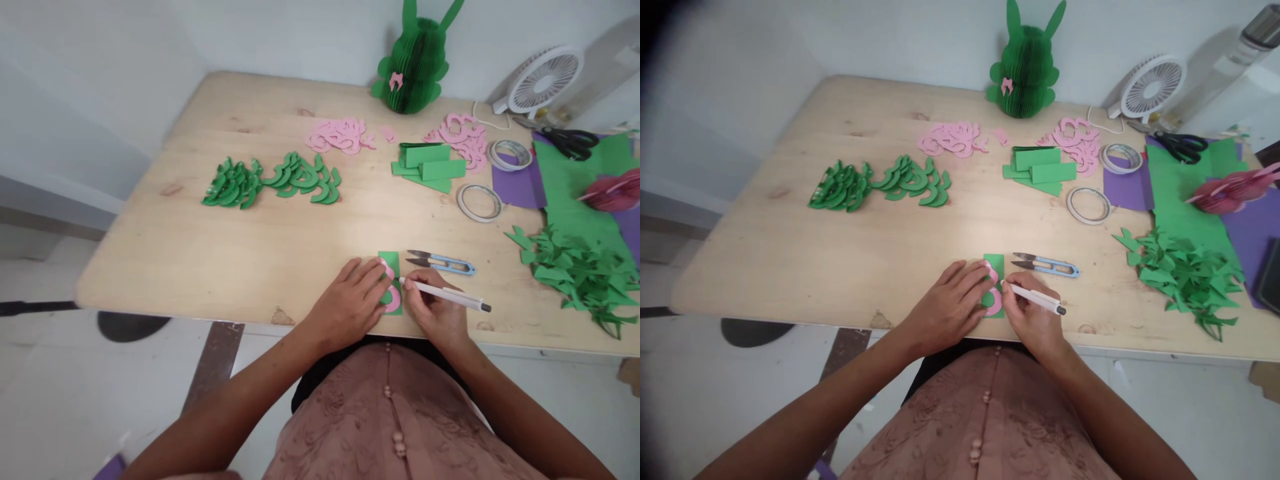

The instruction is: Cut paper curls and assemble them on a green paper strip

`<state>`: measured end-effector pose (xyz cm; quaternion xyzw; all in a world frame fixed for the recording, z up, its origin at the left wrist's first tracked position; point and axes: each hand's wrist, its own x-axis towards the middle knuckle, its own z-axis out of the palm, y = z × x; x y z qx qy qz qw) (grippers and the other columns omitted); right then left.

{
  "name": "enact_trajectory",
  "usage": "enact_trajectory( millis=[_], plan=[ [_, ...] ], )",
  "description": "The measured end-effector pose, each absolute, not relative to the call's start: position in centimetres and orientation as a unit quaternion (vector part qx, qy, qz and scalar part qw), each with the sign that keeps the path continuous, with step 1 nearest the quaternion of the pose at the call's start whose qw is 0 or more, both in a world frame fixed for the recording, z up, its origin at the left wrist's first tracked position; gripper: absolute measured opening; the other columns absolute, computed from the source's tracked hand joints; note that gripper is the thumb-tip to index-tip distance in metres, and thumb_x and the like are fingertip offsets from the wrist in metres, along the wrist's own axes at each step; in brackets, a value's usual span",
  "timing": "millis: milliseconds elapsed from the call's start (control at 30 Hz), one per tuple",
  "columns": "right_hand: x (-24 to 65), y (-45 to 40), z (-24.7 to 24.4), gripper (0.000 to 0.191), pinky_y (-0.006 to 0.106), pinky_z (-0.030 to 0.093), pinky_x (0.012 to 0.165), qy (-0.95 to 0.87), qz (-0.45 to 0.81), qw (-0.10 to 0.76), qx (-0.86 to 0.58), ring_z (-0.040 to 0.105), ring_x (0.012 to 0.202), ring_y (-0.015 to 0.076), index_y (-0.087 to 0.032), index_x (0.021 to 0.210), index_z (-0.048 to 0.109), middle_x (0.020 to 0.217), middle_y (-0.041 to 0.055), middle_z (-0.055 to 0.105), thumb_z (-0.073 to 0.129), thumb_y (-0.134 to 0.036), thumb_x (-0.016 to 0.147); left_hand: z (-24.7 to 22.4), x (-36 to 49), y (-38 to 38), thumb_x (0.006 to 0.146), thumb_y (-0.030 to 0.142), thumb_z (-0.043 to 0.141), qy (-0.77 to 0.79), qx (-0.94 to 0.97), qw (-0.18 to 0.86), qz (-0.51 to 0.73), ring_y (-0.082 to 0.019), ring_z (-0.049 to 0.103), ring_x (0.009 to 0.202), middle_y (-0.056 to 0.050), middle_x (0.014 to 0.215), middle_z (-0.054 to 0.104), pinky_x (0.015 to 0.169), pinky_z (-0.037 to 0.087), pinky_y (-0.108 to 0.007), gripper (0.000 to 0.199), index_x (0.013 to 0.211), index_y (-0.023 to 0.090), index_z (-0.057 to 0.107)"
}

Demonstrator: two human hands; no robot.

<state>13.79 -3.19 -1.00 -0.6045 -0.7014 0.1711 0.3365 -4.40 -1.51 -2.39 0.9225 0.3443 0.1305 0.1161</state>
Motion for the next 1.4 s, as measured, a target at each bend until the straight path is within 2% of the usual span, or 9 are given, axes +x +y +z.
enact_trajectory(
  millis=[600,1400],
  plan=[
    [13.7,-3.39,-1.07,0.005,0.022,0.04,0.049,-0.695,0.185,0.347,-0.602,0.051,0.052,0.0103,-0.019,0.079,0.058,0.065,-0.0012,0.06,0.055,-0.02,0.083,-2.3,-4.4,-1.45,0.092,0.03,0.039,0.347,0.922,0.113,0.131,-0.025,0.031,0.135,-0.013,0.138,0.046,0.112,0.022,-0.044,0.044,0.132,0.012,0.043],
    [13.7,-3.44,-1.25,0.004,0.022,0.043,0.051,-0.698,0.186,0.352,-0.595,0.055,0.054,0.0108,-0.019,0.08,0.058,0.067,-0.0004,0.061,0.055,-0.019,0.083,-2.37,-4.37,-1.49,0.092,0.029,0.04,0.347,0.923,0.108,0.127,-0.025,0.03,0.136,-0.014,0.138,0.045,0.112,0.022,-0.044,0.044,0.132,0.011,0.044]
  ],
)
